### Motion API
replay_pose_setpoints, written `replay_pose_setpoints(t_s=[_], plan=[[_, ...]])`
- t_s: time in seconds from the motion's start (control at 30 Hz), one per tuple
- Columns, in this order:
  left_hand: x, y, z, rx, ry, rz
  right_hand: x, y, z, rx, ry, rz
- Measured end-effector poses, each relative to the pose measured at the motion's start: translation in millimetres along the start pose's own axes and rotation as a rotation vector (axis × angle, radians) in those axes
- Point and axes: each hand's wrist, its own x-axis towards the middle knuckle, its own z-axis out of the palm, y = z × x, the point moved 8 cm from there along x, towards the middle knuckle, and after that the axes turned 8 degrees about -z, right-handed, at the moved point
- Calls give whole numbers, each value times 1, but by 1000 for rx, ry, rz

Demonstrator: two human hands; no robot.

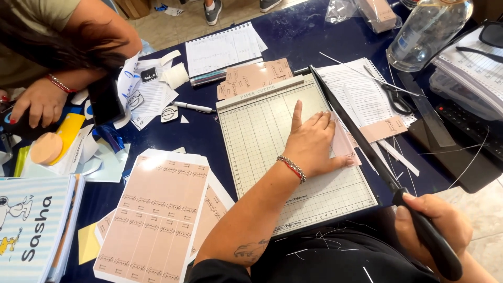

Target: Cutting printed paper strips into smaller pieces using a guillotine paper cutter

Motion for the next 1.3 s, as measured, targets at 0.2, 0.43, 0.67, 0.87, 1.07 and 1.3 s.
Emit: replay_pose_setpoints(t_s=[0.2, 0.43, 0.67, 0.87, 1.07, 1.3], plan=[[3, 0, 6, 7, -4, -3, -1, -3, 4, 50, 20, -33], [2, 0, 9, 34, -49, 6, -8, -1, 5, -3, 22, -73], [2, 0, 7, 29, -59, 4, -10, 0, 6, -6, 2, -71], [2, 0, 7, 24, -56, 7, -9, -1, 7, 19, -3, -79], [2, 0, 9, 22, -57, 8, -14, 2, 8, 15, -1, -60], [2, 0, 5, 3, -69, 6, -4, -5, 9, 60, -5, -69]])
